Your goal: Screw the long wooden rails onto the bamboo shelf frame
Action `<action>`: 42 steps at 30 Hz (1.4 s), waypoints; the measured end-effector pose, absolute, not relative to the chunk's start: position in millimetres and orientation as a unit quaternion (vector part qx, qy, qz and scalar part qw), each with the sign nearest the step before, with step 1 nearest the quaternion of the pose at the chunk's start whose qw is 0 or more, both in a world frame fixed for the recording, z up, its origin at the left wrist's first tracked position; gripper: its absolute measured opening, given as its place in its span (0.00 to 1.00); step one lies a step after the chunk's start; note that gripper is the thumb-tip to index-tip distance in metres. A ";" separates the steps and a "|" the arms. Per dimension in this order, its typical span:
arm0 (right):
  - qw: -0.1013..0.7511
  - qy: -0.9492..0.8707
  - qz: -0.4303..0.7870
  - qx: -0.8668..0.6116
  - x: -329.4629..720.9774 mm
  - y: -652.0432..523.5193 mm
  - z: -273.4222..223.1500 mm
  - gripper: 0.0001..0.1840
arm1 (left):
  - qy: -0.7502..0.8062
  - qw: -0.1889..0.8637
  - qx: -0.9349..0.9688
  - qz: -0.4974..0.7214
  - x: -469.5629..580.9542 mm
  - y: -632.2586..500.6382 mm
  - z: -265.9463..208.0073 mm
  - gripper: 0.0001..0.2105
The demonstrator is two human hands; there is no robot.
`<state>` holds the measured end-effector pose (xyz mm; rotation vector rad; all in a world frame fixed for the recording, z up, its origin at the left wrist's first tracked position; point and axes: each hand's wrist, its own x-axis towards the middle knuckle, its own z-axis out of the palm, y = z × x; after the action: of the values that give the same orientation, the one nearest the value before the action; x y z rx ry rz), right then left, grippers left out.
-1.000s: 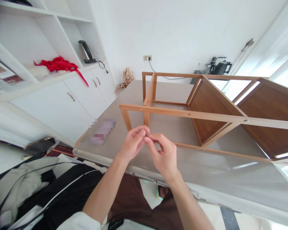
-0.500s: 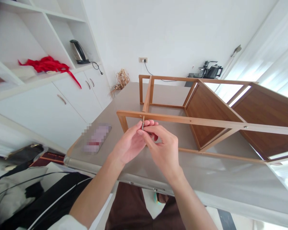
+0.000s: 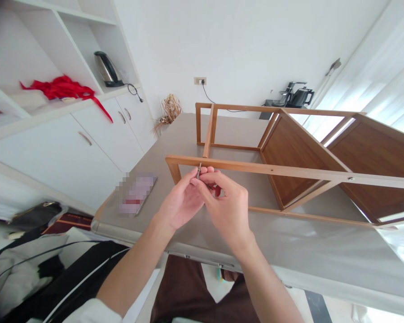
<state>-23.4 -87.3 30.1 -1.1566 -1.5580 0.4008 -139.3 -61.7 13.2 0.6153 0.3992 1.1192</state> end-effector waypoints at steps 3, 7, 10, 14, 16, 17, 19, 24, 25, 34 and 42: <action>0.580 -0.627 0.172 -0.491 -27.7 -87.1 30.2 0.08 | 0.194 0.786 0.274 0.519 -140.0 -60.8 15.9 0.10; 0.585 -0.653 0.143 -0.459 -29.3 -85.3 29.6 0.12 | 0.220 0.776 0.290 0.515 -140.9 -62.1 22.0 0.11; 0.570 -0.689 0.094 -0.437 -27.8 -82.4 28.1 0.07 | 0.230 0.765 0.307 0.517 -141.3 -63.1 25.5 0.12; 0.568 -0.700 0.053 -0.430 -27.3 -79.7 26.3 0.07 | 0.236 0.760 0.313 0.519 -142.4 -62.9 27.6 0.13; 0.567 -0.701 0.044 -0.431 -27.9 -79.3 26.4 0.09 | 0.240 0.755 0.318 0.520 -143.2 -62.6 28.3 0.13; 0.565 -0.700 0.045 -0.435 -28.2 -79.1 26.6 0.10 | 0.243 0.751 0.322 0.523 -143.6 -62.5 28.6 0.13; 0.557 -0.702 0.042 -0.442 -28.6 -79.0 26.9 0.13 | 0.255 0.738 0.335 0.527 -144.2 -61.7 29.1 0.13; 0.542 -0.709 0.001 -0.451 -28.0 -79.9 25.6 0.12 | 0.312 0.684 0.413 0.515 -151.0 -59.3 29.7 0.17; 0.540 -0.708 -0.002 -0.456 -28.0 -80.3 25.2 0.13 | 0.324 0.662 0.442 0.510 -155.3 -59.9 30.7 0.17; 0.542 -0.708 -0.006 -0.452 -27.6 -79.2 23.4 0.14 | 0.495 0.315 0.695 0.415 -216.4 -66.4 106.2 0.11; 0.525 -0.737 -0.014 -0.426 -23.2 -76.8 27.8 0.22 | 0.405 0.470 0.700 0.353 -213.0 -1.3 139.8 0.09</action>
<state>-23.2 -76.8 27.8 -1.0189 -1.7637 -0.0325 -213.0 -1.3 139.8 1.7160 0.9937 0.8657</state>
